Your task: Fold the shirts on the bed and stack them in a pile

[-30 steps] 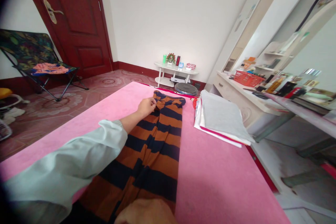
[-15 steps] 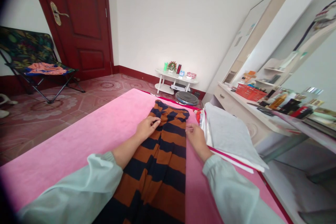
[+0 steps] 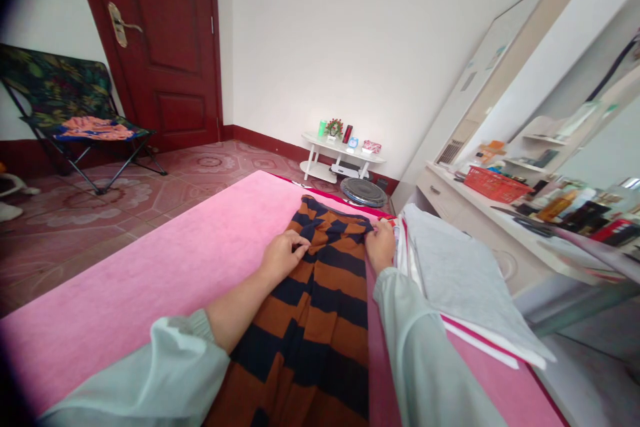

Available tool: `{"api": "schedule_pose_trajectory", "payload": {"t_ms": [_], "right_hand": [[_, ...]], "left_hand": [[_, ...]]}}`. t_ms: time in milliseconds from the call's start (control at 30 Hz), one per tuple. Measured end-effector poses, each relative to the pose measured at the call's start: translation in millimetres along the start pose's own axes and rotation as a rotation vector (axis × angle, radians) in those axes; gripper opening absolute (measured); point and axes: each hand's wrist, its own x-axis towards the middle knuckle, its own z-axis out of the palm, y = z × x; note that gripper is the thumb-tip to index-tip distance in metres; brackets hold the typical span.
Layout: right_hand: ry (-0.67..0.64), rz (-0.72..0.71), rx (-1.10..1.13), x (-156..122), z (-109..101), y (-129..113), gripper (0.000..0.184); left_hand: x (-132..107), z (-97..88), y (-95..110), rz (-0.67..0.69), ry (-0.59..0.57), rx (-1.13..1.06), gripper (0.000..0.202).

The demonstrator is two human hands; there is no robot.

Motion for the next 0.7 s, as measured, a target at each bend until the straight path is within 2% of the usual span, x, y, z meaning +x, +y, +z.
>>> {"api": "schedule_pose_trajectory", "payload": {"t_ms": [233, 400, 533, 633, 700], "right_hand": [[-0.137, -0.025, 0.025, 36, -5, 4, 0.03], [-0.083, 0.054, 0.011, 55, 12, -3, 0.031], [0.008, 0.056, 0.014, 45, 19, -13, 0.044], [0.069, -0.073, 0.032, 31, 18, -29, 0.036], [-0.002, -0.162, 0.087, 25, 20, -44, 0.029]], "left_hand": [[-2, -0.2, 1, -0.041, 0.029, 0.016, 0.03], [-2, -1.2, 3, -0.039, -0.004, 0.054, 0.034], [-3, -2.0, 4, -0.032, -0.053, 0.091, 0.039], [-4, -2.6, 6, -0.017, -0.07, 0.12, 0.043], [-4, -2.8, 7, -0.003, -0.075, 0.144, 0.044]]}}
